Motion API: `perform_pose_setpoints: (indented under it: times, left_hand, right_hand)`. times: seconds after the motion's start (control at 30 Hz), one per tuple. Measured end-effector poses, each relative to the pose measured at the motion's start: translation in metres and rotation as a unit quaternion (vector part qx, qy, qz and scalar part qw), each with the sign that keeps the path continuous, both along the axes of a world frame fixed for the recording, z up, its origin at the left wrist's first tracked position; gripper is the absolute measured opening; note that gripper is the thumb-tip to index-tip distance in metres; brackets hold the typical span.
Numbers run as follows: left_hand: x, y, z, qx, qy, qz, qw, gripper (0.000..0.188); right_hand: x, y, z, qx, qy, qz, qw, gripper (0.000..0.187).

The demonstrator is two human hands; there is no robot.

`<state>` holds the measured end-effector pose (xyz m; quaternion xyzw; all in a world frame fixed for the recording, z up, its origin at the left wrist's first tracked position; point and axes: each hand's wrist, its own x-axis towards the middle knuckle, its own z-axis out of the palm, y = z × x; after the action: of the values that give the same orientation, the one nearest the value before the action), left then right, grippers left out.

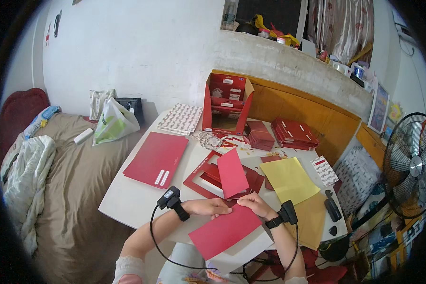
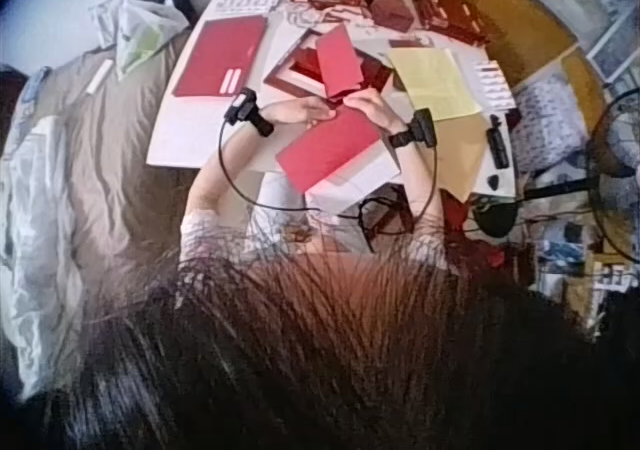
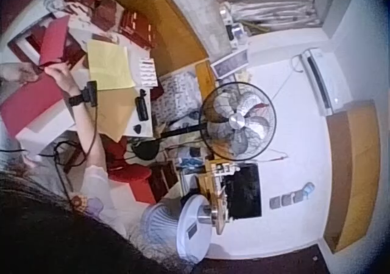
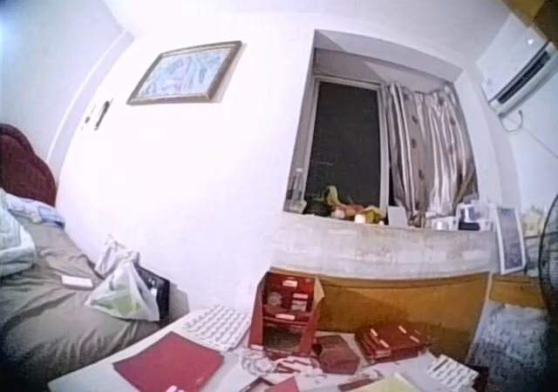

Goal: Assembling red paper gift boxes or envelopes and applying stickers.

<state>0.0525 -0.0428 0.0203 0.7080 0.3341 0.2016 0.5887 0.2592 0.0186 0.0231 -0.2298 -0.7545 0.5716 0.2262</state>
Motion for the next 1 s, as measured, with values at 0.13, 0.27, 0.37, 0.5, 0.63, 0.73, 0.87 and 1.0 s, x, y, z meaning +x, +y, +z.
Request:
perform_pose_setpoints:
  times: [0.13, 0.27, 0.37, 0.5, 0.63, 0.73, 0.87, 1.0]
  left_hand:
    - [-0.001, 0.001, -0.002, 0.077, -0.025, -0.027, 0.996, 0.038]
    - [0.004, -0.003, -0.005, 0.059, -0.034, -0.022, 0.997, 0.038]
    - [0.007, -0.006, 0.0, 0.021, -0.034, -0.006, 0.999, 0.037]
    - [0.001, -0.005, 0.003, -0.06, 0.009, -0.052, 0.997, 0.029]
    - [0.002, -0.017, 0.018, -0.081, -0.016, -0.074, 0.994, 0.029]
    - [-0.007, -0.01, 0.011, -0.103, -0.014, -0.089, 0.991, 0.035]
    - [-0.019, -0.017, 0.025, -0.114, -0.15, 0.07, 0.98, 0.038]
    - [-0.016, -0.008, 0.02, -0.083, -0.347, 0.242, 0.902, 0.039]
  right_hand:
    - [-0.002, 0.002, -0.001, -0.017, 0.003, 0.046, 0.999, 0.018]
    - [-0.007, -0.006, 0.0, -0.016, 0.05, 0.077, 0.996, 0.019]
    - [-0.003, -0.006, 0.0, -0.008, 0.036, 0.078, 0.996, 0.018]
    - [-0.003, -0.007, 0.003, 0.02, 0.036, 0.072, 0.997, 0.017]
    - [-0.004, -0.011, 0.008, 0.023, 0.048, 0.021, 0.998, 0.025]
    - [0.0, 0.003, -0.008, -0.013, 0.099, 0.009, 0.995, 0.043]
    - [0.02, 0.011, -0.005, -0.364, 0.248, 0.12, 0.89, 0.064]
    - [0.015, 0.006, 0.002, -0.247, 0.285, -0.07, 0.923, 0.074]
